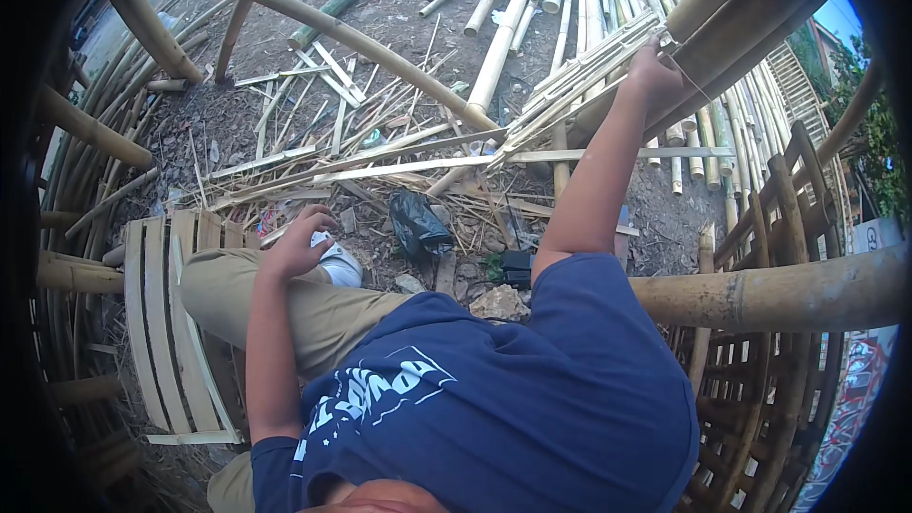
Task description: The person removes a stone, joins bamboo pieces, and hammers bamboo slats into a frame using a bamboo mallet. The person then lifts the frame and arranges bamboo strips by hand.
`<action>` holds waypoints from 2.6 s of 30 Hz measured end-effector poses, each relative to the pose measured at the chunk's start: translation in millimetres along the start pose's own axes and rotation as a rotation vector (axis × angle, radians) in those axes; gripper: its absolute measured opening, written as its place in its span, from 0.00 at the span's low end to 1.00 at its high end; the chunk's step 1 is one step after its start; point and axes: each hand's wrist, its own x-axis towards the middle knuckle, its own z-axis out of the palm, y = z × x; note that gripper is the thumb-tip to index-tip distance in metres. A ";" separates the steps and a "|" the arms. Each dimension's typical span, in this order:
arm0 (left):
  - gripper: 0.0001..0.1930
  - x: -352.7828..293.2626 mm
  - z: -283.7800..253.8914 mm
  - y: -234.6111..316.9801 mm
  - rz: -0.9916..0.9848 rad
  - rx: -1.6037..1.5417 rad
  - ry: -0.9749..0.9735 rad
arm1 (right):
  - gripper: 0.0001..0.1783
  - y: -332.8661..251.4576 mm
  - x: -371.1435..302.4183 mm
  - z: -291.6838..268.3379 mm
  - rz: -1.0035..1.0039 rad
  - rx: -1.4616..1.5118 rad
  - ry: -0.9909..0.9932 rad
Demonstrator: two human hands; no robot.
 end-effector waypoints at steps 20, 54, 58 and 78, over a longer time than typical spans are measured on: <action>0.16 0.1 4.1 -7.0 0.023 0.052 -0.013 | 0.19 23.2 -13.3 41.3 -0.247 0.155 -0.398; 0.22 4.4 -6.4 14.4 -0.099 -0.038 -0.022 | 0.15 -157.2 56.1 -142.1 -0.611 0.849 -1.485; 0.24 2.6 -6.2 7.1 -0.108 -0.031 0.011 | 0.10 -168.7 78.6 -161.4 -0.528 0.972 -1.551; 0.23 -13.8 -6.9 -1.0 -0.262 0.155 -0.054 | 0.14 -197.3 -112.2 34.3 -0.517 1.049 -1.694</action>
